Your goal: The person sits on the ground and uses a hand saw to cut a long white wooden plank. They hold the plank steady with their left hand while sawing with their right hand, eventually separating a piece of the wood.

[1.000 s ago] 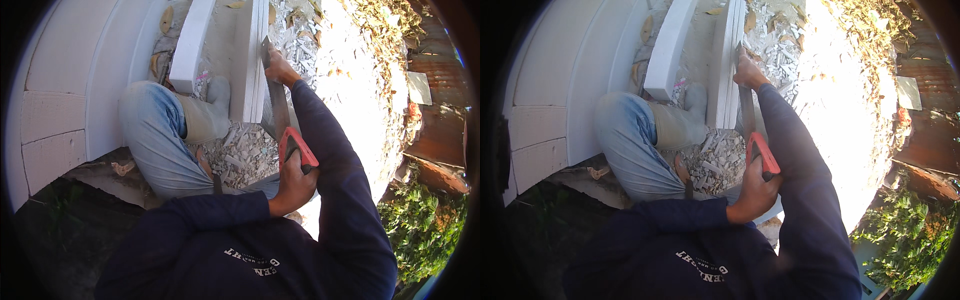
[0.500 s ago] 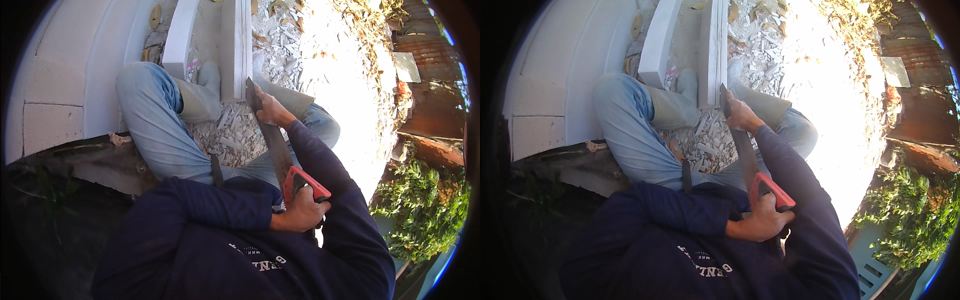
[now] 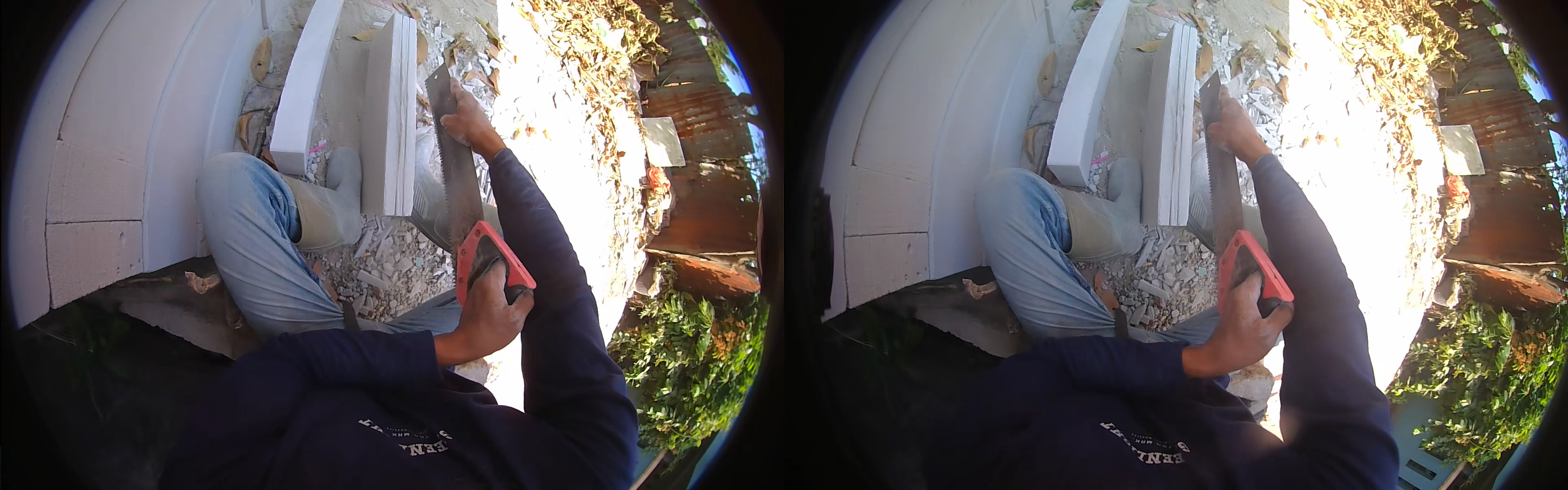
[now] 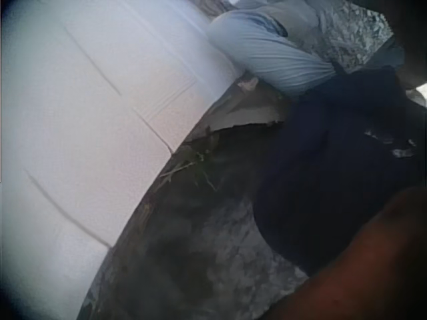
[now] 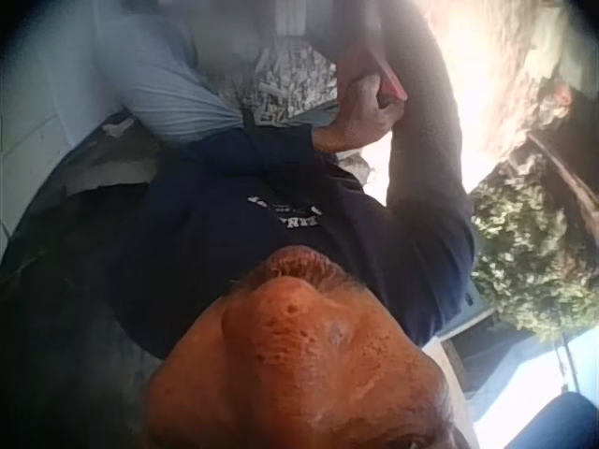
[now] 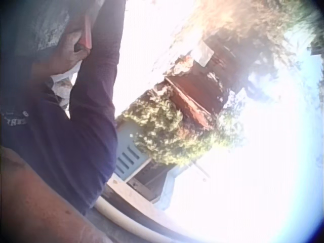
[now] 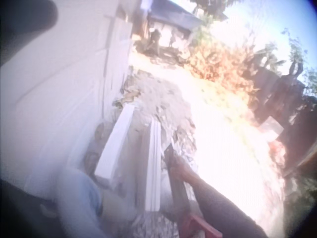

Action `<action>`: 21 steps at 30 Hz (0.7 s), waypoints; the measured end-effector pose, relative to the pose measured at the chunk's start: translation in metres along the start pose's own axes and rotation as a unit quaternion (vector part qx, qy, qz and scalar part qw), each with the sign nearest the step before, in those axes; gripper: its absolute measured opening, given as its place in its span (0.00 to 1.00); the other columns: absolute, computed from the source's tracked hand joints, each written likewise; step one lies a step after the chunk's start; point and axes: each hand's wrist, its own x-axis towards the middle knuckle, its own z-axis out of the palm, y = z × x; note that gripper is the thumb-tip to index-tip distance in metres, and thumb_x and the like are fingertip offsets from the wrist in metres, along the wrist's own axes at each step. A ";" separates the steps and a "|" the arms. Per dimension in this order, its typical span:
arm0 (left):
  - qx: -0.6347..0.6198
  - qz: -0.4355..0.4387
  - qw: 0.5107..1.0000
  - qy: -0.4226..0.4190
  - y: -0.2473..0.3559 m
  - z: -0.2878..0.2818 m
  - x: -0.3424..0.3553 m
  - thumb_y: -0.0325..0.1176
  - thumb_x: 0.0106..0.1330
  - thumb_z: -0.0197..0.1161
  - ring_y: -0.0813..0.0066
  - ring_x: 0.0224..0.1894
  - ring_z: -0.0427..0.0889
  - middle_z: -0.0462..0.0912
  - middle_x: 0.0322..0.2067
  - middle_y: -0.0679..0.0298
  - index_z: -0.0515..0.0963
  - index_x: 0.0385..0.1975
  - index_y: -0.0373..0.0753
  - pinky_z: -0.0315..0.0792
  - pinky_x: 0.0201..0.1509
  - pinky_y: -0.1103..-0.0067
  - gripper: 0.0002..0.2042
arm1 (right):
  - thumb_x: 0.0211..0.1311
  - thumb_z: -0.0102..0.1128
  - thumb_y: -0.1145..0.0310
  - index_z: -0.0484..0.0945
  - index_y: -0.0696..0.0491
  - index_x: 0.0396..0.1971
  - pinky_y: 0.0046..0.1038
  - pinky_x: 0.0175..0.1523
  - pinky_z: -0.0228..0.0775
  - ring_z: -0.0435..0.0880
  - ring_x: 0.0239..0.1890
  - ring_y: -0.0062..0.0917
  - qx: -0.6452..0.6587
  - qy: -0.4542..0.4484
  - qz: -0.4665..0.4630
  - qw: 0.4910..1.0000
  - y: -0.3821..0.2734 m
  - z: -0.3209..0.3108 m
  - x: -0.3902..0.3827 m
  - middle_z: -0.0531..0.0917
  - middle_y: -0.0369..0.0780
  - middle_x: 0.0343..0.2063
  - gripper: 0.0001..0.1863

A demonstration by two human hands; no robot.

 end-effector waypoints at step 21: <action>0.069 0.002 0.992 0.106 -0.016 -0.080 0.208 0.25 0.55 0.59 0.44 0.36 0.80 0.79 0.29 0.44 0.73 0.34 0.29 0.71 0.42 0.61 0.09 | 0.50 0.56 0.75 0.74 0.67 0.47 0.39 0.53 0.76 0.84 0.49 0.49 -0.016 0.042 -0.029 0.999 0.036 0.037 0.240 0.84 0.58 0.43 0.22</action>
